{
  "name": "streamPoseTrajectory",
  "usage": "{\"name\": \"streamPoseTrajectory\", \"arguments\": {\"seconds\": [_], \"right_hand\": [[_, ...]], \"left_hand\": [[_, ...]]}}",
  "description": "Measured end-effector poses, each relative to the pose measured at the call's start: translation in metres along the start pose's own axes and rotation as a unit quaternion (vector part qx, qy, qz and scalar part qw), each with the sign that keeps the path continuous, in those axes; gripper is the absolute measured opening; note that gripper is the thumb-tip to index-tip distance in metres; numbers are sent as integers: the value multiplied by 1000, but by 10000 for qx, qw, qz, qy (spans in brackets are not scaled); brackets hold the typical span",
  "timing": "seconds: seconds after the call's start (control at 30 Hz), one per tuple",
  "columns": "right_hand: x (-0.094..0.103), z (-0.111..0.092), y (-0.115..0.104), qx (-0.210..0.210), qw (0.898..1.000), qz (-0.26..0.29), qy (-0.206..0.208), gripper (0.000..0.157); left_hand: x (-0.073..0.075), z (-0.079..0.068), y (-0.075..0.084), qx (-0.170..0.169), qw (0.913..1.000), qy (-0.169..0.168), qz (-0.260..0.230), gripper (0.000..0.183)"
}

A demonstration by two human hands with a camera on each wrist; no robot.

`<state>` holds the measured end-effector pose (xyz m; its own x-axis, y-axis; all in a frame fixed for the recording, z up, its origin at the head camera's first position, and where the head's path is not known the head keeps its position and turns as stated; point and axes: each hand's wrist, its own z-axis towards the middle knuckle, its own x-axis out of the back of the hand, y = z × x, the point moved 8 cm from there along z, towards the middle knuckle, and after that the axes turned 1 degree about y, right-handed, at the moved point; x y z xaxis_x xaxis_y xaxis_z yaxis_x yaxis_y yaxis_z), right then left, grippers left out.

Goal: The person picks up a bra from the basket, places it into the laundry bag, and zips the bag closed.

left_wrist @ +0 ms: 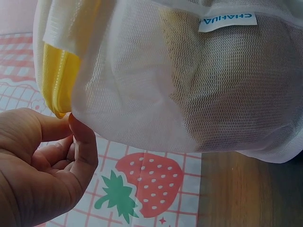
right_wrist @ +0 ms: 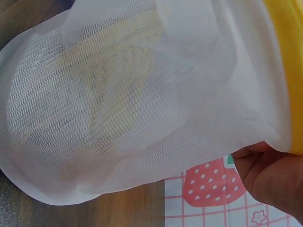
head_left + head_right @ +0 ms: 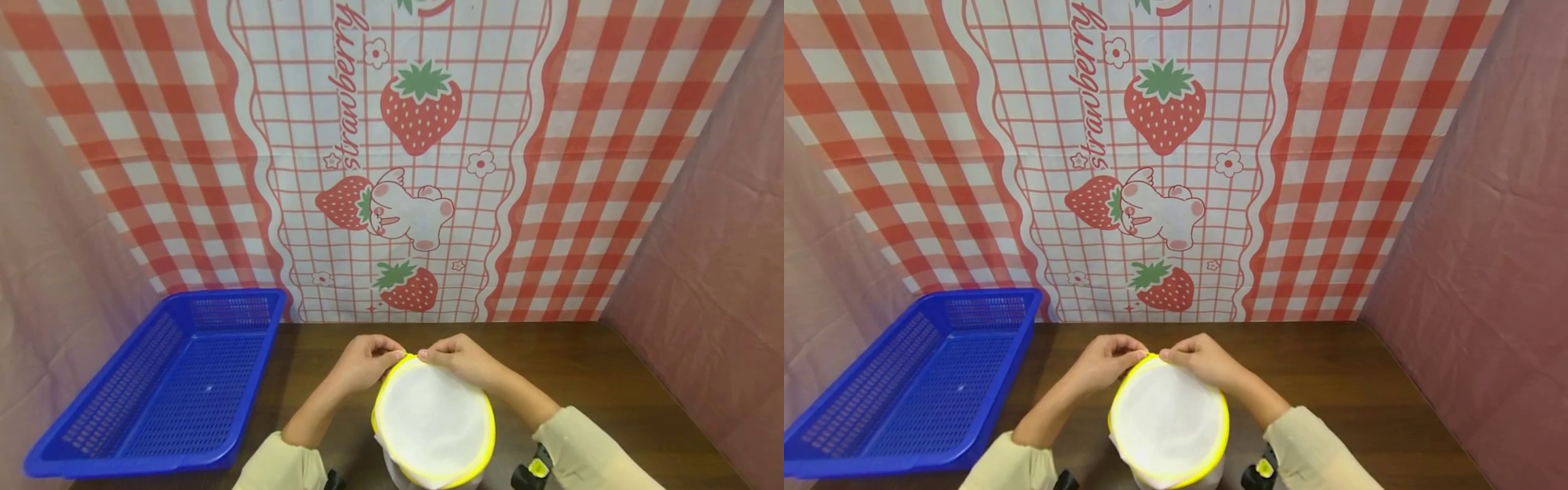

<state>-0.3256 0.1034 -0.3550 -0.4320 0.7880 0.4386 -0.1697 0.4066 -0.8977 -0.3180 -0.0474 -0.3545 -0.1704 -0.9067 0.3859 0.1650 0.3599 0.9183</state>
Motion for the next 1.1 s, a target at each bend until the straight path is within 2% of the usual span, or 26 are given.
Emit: {"name": "streamPoseTrajectory", "arguments": {"seconds": [0.3,0.53,1.1], "right_hand": [[-5,3,-3,78,9998,-59,-150,34],[-8,4,-10,406,9980,-380,-310,32],[-2,0,-3,224,9991,-359,86,34]], "left_hand": [[-1,2,3,-162,9998,28,118,18],[-2,2,4,-176,9997,8,153,18],[-3,0,4,-127,9999,90,74,18]]}}
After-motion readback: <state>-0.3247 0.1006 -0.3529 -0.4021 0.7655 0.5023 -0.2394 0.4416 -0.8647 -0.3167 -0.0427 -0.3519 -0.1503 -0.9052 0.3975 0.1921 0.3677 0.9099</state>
